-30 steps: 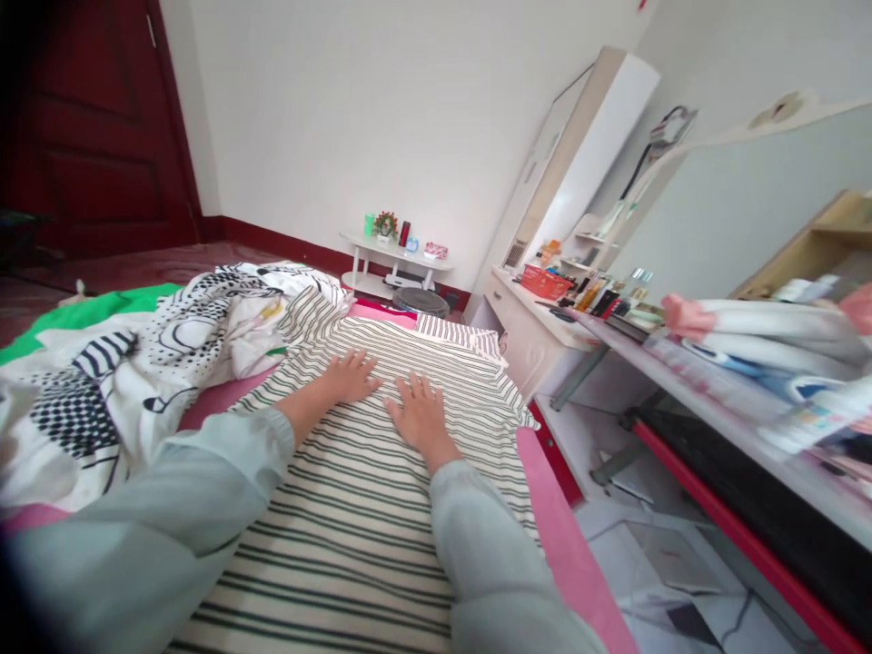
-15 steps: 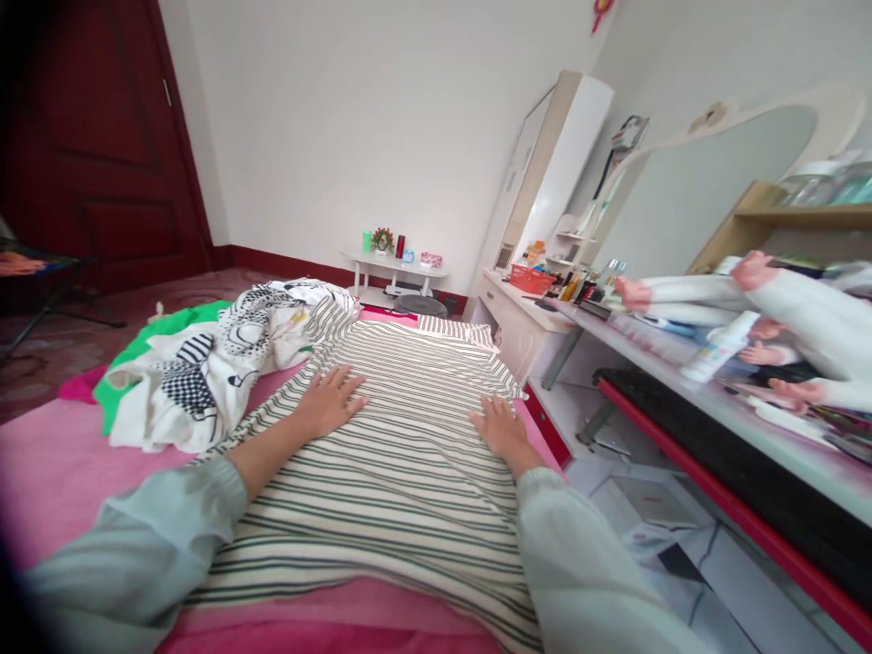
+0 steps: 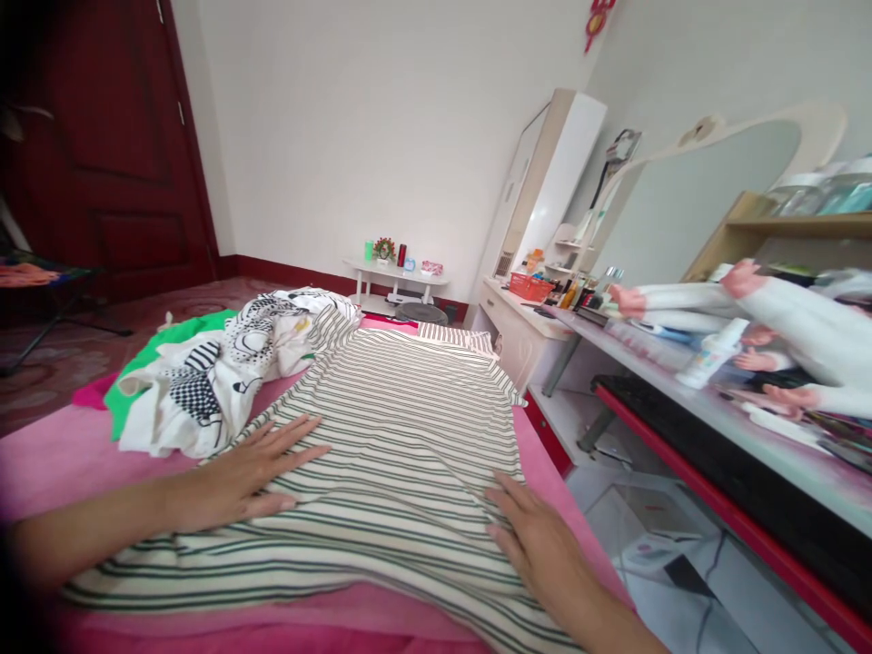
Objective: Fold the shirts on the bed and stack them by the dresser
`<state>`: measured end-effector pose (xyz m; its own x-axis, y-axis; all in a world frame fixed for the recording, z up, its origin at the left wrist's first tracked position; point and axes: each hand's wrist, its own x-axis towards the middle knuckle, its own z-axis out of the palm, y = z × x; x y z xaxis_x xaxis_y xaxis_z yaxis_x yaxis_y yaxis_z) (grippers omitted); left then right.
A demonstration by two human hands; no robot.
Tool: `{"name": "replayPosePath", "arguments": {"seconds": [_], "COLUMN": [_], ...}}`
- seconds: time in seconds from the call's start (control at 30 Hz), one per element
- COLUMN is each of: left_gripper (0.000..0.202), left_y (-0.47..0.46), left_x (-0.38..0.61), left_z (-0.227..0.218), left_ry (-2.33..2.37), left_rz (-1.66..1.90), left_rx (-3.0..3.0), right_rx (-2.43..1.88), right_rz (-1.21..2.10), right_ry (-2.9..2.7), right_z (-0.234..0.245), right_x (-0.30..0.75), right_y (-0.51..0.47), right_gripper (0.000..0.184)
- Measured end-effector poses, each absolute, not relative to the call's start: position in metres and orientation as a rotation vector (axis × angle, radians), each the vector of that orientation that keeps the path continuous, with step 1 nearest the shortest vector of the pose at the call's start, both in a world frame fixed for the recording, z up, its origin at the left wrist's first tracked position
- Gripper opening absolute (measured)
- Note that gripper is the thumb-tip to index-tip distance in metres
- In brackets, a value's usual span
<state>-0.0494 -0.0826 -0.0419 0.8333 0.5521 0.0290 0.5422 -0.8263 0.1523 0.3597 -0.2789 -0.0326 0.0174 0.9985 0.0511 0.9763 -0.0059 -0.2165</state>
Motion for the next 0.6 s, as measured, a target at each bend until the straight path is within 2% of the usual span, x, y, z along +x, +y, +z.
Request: {"name": "replayPosePath", "arguments": {"seconds": [0.17,0.37,0.43,0.53,0.6], "left_gripper": [0.06,0.058,0.058,0.056,0.053], "left_y": [-0.087,-0.087,-0.087,-0.089,-0.092], "left_x": [-0.066,-0.081,-0.085,-0.093,-0.1], "left_z": [-0.045,-0.06,-0.061,-0.057,-0.053], "left_ry": [0.93,1.09,1.098,1.119,1.195], "left_rz": [0.145,0.261,0.279,0.265,0.248], "left_rx": [2.865,2.844,2.834,2.8,2.764], "right_rx": [-2.149,-2.68,-2.506,-2.011,-1.91], "right_rz": [-0.025,-0.216,-0.195,0.029,0.143], "right_ry": [-2.064,-2.045,-2.102,-2.241,-2.249], "right_z": [-0.026,-0.001,0.001,-0.006,-0.011], "right_x": [0.383,0.371,0.352,0.325,0.314], "right_y": [-0.265,-0.227,-0.207,-0.179,-0.161], "right_gripper": [0.027,0.025,0.022,0.026,0.022]}}
